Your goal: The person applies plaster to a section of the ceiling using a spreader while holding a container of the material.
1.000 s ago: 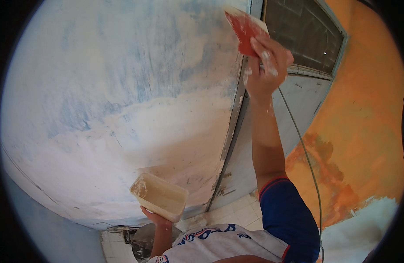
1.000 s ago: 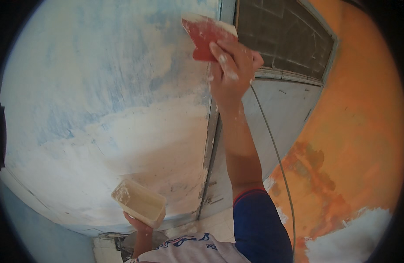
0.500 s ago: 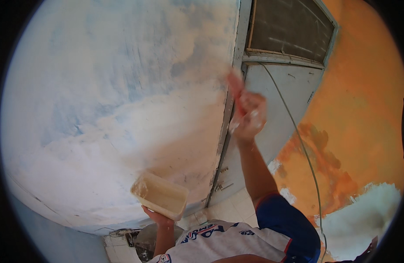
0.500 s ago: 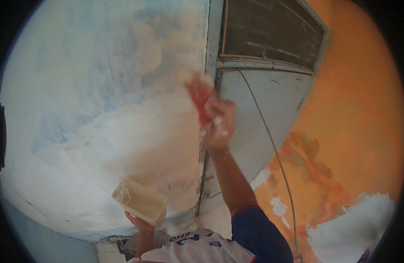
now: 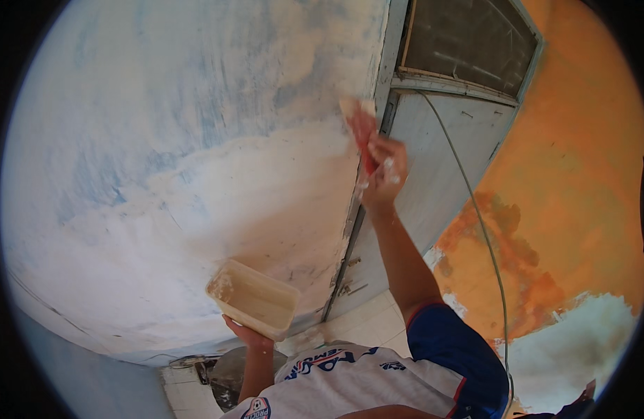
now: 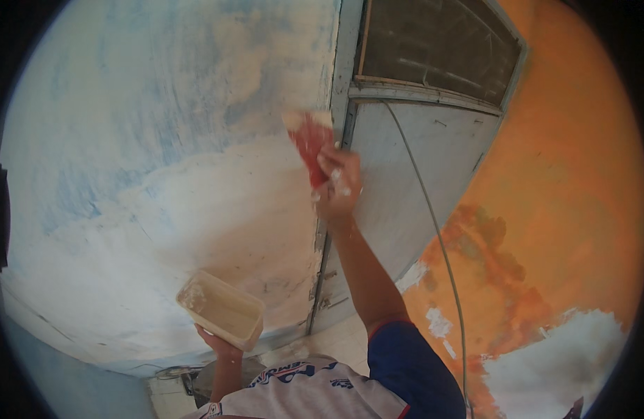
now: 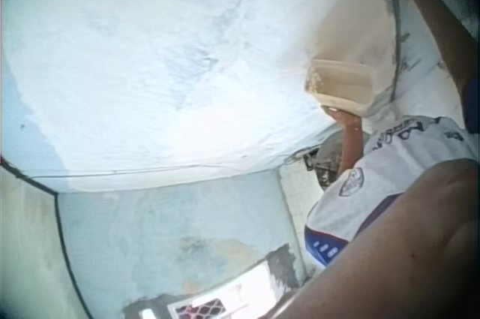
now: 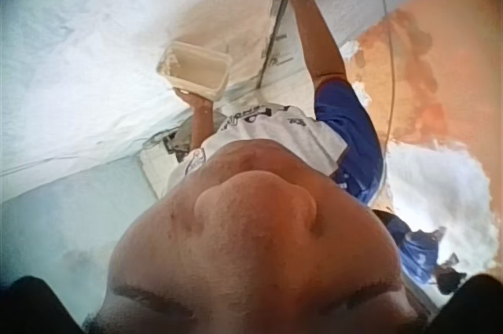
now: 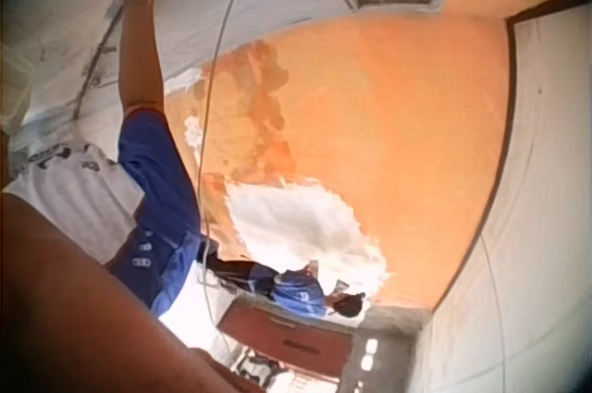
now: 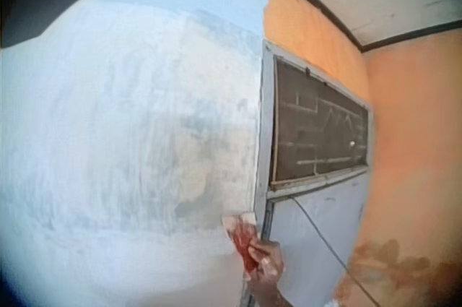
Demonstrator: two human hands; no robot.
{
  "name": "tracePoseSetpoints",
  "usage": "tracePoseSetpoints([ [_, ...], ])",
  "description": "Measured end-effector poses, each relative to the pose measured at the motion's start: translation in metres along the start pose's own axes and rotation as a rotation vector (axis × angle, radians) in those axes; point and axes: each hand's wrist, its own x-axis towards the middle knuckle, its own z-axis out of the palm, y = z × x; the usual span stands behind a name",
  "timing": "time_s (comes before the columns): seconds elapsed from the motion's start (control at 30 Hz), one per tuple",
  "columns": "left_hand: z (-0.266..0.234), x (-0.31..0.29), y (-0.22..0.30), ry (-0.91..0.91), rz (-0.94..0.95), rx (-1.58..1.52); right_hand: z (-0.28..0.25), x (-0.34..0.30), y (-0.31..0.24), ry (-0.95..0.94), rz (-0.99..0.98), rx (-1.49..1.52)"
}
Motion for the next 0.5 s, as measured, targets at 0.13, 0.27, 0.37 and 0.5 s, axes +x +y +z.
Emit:
tracePoseSetpoints([
  [0.13,0.002,0.0,0.002,-0.025,-0.012,0.011,-0.009,-0.043,-0.012,0.036,0.089,0.025],
  [0.27,-0.005,0.0,0.007,0.02,-0.045,0.02,-0.005,0.021,-0.038,0.292,0.259,0.325],
  [0.37,-0.005,0.001,0.006,0.049,-0.047,0.019,-0.008,0.08,-0.023,0.362,0.022,0.039],
  [0.5,-0.009,0.002,0.005,0.054,-0.035,0.028,0.008,0.129,-0.025,0.452,0.181,0.399],
])
